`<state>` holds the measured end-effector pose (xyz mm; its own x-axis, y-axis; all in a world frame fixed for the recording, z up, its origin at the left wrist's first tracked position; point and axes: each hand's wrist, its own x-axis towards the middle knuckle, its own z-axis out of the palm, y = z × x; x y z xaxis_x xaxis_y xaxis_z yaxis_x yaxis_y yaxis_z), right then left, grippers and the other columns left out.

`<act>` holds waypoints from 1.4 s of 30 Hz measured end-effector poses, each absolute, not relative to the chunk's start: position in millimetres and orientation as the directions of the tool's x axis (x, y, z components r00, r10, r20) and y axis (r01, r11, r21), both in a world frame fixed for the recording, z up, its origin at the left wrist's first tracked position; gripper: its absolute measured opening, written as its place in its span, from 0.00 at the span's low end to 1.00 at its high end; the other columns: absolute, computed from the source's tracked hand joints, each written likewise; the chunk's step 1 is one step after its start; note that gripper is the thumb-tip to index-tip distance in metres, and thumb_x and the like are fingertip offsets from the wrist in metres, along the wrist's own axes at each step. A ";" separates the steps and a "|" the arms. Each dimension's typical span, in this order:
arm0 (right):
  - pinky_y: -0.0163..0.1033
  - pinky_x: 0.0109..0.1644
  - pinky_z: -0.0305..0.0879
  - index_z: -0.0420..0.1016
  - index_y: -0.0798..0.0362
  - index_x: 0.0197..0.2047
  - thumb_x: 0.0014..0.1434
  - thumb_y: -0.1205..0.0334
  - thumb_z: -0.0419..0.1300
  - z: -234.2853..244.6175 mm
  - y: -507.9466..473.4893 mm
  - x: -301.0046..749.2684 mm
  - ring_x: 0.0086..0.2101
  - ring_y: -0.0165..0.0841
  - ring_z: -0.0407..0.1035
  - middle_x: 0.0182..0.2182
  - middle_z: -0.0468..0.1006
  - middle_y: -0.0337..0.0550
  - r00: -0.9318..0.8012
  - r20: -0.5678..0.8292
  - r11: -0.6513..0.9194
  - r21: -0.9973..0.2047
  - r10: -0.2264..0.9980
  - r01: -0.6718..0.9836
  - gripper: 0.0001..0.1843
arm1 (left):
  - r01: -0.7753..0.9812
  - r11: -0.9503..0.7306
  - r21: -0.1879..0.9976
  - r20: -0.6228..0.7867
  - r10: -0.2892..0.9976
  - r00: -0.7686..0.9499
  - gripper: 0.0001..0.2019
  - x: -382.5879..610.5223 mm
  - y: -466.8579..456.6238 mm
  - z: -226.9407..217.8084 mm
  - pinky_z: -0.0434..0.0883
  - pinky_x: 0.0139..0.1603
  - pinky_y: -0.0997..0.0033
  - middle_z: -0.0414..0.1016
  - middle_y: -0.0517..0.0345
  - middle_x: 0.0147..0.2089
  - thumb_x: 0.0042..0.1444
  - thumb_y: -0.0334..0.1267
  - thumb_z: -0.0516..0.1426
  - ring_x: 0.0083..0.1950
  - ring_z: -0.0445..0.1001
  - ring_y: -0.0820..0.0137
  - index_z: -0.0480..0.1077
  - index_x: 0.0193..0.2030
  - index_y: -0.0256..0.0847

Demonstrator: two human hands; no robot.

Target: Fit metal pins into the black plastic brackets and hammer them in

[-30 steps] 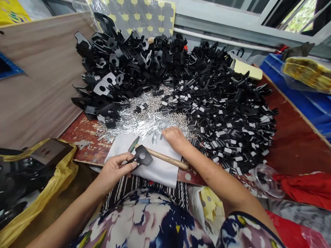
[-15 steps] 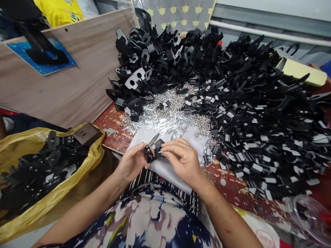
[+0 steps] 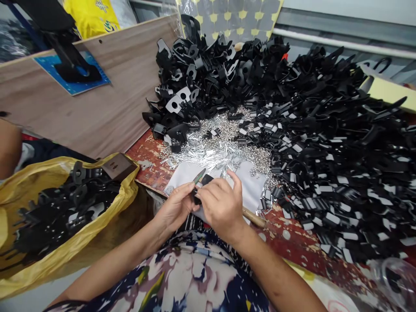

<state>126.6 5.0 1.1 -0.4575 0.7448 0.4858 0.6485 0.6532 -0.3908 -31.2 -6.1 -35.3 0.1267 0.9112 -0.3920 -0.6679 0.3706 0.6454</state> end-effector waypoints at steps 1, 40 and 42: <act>0.62 0.72 0.44 0.80 0.40 0.43 0.68 0.64 0.58 0.3 3.0 124.4 0.44 0.40 0.74 0.38 0.84 0.37 -0.487 0.472 0.661 -0.336 0.735 0.671 0.10 | -0.676 0.355 0.646 -0.389 0.915 0.109 0.15 -29.2 -6.4 -35.7 0.69 0.23 0.77 0.72 0.60 0.30 0.49 0.45 0.72 0.27 0.67 0.76 0.76 0.31 0.36; 0.35 0.27 0.58 0.58 0.45 0.74 0.70 0.71 0.52 -24.5 -39.3 191.5 0.24 0.30 0.65 0.27 0.72 0.37 -0.586 0.324 0.661 -0.207 0.742 0.722 0.32 | 0.458 0.131 0.879 -0.039 0.978 -0.205 0.22 -67.6 -48.3 -87.3 0.60 0.34 0.70 0.64 0.64 0.24 0.72 0.48 0.44 0.28 0.66 0.69 0.70 0.31 0.42; 0.34 0.27 0.57 0.57 0.45 0.75 0.70 0.71 0.51 -27.5 -38.8 189.0 0.24 0.29 0.64 0.27 0.71 0.36 -0.606 0.289 0.665 -0.189 0.741 0.723 0.32 | 0.458 0.134 0.879 -0.040 0.977 -0.209 0.22 -67.2 -48.5 -87.4 0.60 0.33 0.70 0.63 0.64 0.24 0.72 0.48 0.44 0.28 0.66 0.69 0.70 0.31 0.42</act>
